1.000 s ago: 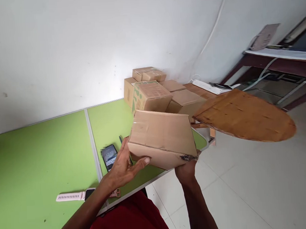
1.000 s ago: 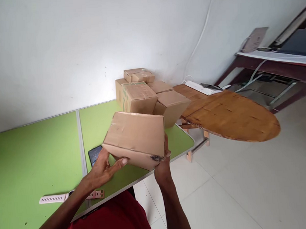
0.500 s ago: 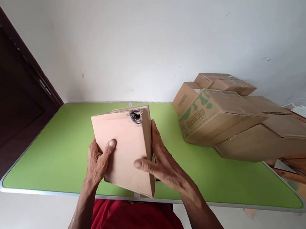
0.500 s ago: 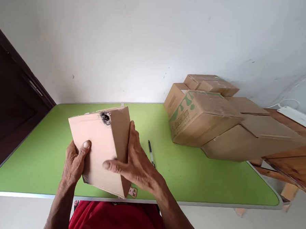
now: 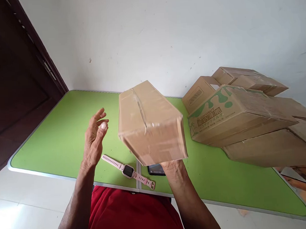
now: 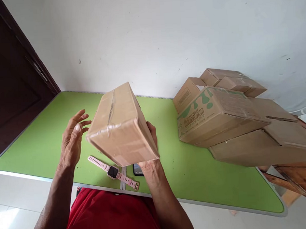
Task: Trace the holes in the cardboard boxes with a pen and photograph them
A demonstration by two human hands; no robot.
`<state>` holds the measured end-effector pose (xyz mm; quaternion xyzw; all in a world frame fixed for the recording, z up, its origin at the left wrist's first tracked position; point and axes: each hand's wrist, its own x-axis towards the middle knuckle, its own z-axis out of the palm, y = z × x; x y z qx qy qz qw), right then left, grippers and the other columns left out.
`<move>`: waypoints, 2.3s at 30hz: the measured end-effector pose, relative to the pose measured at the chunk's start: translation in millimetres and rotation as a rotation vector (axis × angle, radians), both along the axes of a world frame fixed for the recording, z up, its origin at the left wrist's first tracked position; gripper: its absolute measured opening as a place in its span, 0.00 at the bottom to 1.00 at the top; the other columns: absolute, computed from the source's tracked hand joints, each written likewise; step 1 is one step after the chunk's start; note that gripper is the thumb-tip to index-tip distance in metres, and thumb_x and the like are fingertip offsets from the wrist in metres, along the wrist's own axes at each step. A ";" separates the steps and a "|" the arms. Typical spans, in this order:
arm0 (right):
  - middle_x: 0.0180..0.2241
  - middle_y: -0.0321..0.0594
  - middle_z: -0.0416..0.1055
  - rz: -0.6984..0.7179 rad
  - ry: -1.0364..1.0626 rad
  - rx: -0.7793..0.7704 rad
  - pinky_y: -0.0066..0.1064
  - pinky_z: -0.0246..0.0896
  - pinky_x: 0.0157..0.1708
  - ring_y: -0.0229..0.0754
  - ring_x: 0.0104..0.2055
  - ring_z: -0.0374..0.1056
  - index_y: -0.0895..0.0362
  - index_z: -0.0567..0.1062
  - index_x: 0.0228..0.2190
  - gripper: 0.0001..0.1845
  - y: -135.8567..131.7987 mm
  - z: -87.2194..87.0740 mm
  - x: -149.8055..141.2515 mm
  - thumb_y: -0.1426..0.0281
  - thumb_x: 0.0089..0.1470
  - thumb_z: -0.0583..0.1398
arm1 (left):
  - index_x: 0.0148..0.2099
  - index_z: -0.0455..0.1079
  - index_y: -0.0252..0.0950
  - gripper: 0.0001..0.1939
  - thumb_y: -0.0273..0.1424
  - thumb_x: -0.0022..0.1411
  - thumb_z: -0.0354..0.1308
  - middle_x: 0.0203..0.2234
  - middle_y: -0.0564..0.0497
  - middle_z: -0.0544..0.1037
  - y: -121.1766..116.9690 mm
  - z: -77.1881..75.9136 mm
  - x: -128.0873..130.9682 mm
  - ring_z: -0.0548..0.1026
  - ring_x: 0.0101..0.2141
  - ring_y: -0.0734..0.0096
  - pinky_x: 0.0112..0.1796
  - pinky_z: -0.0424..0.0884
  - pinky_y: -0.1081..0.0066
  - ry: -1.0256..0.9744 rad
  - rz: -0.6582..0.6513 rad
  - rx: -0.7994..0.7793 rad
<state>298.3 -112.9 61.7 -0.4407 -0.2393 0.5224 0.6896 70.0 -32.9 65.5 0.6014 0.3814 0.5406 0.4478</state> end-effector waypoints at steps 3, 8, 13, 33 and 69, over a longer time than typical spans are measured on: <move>0.37 0.37 0.86 0.037 0.191 -0.053 0.58 0.82 0.52 0.60 0.51 0.81 0.41 0.85 0.32 0.23 2.6 1.7 -2.4 0.37 0.56 0.64 | 0.75 0.69 0.43 0.41 0.60 0.71 0.61 0.69 0.35 0.73 -6.6 3.1 6.6 0.74 0.65 0.40 0.58 0.78 0.45 0.034 -0.040 0.004; 0.42 0.37 0.87 -0.009 0.364 0.017 0.56 0.79 0.58 0.61 0.58 0.79 0.44 0.85 0.40 0.23 9.6 11.1 -9.3 0.41 0.56 0.66 | 0.82 0.56 0.49 0.52 0.62 0.65 0.66 0.75 0.36 0.65 -19.9 3.3 21.7 0.68 0.71 0.37 0.64 0.74 0.40 0.079 -0.076 0.086; 0.47 0.36 0.87 -0.075 0.450 0.054 0.51 0.81 0.56 0.57 0.58 0.78 0.46 0.85 0.44 0.20 11.8 20.4 -15.7 0.46 0.63 0.63 | 0.85 0.39 0.55 0.64 0.64 0.61 0.70 0.80 0.36 0.52 -29.3 1.9 41.2 0.60 0.75 0.33 0.66 0.71 0.36 0.189 -0.039 0.228; 0.42 0.36 0.84 0.042 0.399 0.044 0.43 0.80 0.42 0.53 0.46 0.80 0.46 0.80 0.50 0.30 6.8 23.9 -25.7 0.41 0.54 0.74 | 0.85 0.32 0.44 0.92 0.59 0.32 0.85 0.83 0.31 0.39 -16.7 27.6 27.3 0.45 0.77 0.18 0.75 0.46 0.28 0.559 0.037 0.647; 0.55 0.42 0.84 0.211 -0.234 0.332 0.59 0.77 0.62 0.62 0.63 0.77 0.44 0.80 0.57 0.35 -20.3 24.2 -8.1 0.49 0.51 0.80 | 0.74 0.65 0.39 0.49 0.66 0.64 0.64 0.62 0.31 0.79 -15.2 -56.2 -9.2 0.81 0.57 0.30 0.47 0.87 0.39 -0.887 -0.786 -0.848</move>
